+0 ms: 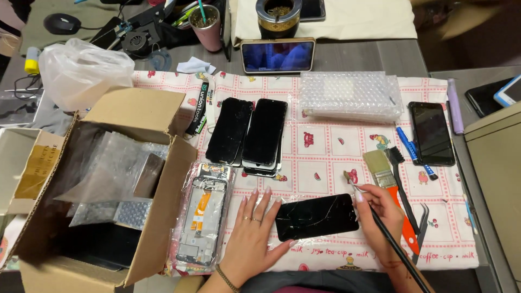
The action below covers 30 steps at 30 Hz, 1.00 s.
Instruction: The person cleans the screen of a smartphone using a small brush and a larger paintbrush. They retrieve the phone from a box, wipe the display surface, and place it back on the table among other devices.
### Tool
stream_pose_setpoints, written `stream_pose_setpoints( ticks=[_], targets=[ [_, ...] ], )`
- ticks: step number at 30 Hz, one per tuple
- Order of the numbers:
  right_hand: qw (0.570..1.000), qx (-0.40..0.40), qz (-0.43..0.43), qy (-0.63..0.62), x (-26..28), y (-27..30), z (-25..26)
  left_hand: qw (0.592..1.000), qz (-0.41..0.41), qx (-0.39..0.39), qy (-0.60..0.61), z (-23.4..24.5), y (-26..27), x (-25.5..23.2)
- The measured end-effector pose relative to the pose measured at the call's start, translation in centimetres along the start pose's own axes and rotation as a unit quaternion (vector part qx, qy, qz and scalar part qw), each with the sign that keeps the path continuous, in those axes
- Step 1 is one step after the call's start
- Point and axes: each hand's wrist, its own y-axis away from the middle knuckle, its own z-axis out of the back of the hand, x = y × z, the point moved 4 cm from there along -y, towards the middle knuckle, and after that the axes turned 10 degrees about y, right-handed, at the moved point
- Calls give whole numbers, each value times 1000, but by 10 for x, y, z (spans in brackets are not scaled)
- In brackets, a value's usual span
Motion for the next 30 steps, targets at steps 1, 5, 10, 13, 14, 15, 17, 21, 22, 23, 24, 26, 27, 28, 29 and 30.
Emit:
stream_pose_setpoints(
  ticks=[1, 5, 10, 13, 14, 15, 17, 21, 22, 23, 24, 26, 27, 28, 29, 30],
  targets=[
    [1000, 5, 0, -7, 2, -1, 0, 1000, 1, -1, 10, 0, 0, 0],
    [1000, 12, -22, -11, 1, -4, 2, 1000, 6, -2, 21, -2, 1, 1],
    [997, 32, -68, -24, -7, -9, 9, 1000, 8, 0, 4, -2, 0, 2],
    [997, 18, -76, -21, -18, -6, 9, 1000, 18, 17, 0, 1, -2, 2],
    [997, 1, -75, -20, -25, -6, 9, 999, 21, 25, 6, 2, -4, 2],
    [997, 4, -79, -19, -25, -7, 6, 999, 24, 29, 8, 2, -5, 6],
    [989, 8, -132, -61, -30, -5, 6, 999, 20, 28, 12, 1, -7, 8],
    [991, 26, -89, -100, -15, -13, 6, 998, 18, 40, -44, -13, -5, 16],
    [990, 22, -112, -84, -16, -15, 6, 997, 14, 30, -74, -15, -6, 17],
    [988, 19, -140, -67, -16, -11, 6, 994, 10, 24, -101, -16, -3, 16],
    [987, 20, -143, -67, -16, -10, 7, 994, 12, 28, -101, -14, -3, 15],
    [990, 36, -123, -54, -14, -12, 7, 997, 16, 36, -59, -14, -3, 15],
    [990, 38, -122, -56, -19, -12, 6, 997, 18, 35, -61, -11, -5, 13],
    [990, 38, -123, -58, -23, -11, 6, 998, 21, 39, -43, -8, -6, 11],
    [990, 36, -124, -61, -28, -9, 6, 998, 23, 43, -25, -5, -7, 9],
    [990, 36, -123, -63, -29, -9, 5, 998, 22, 43, -27, -3, -7, 7]
  ],
)
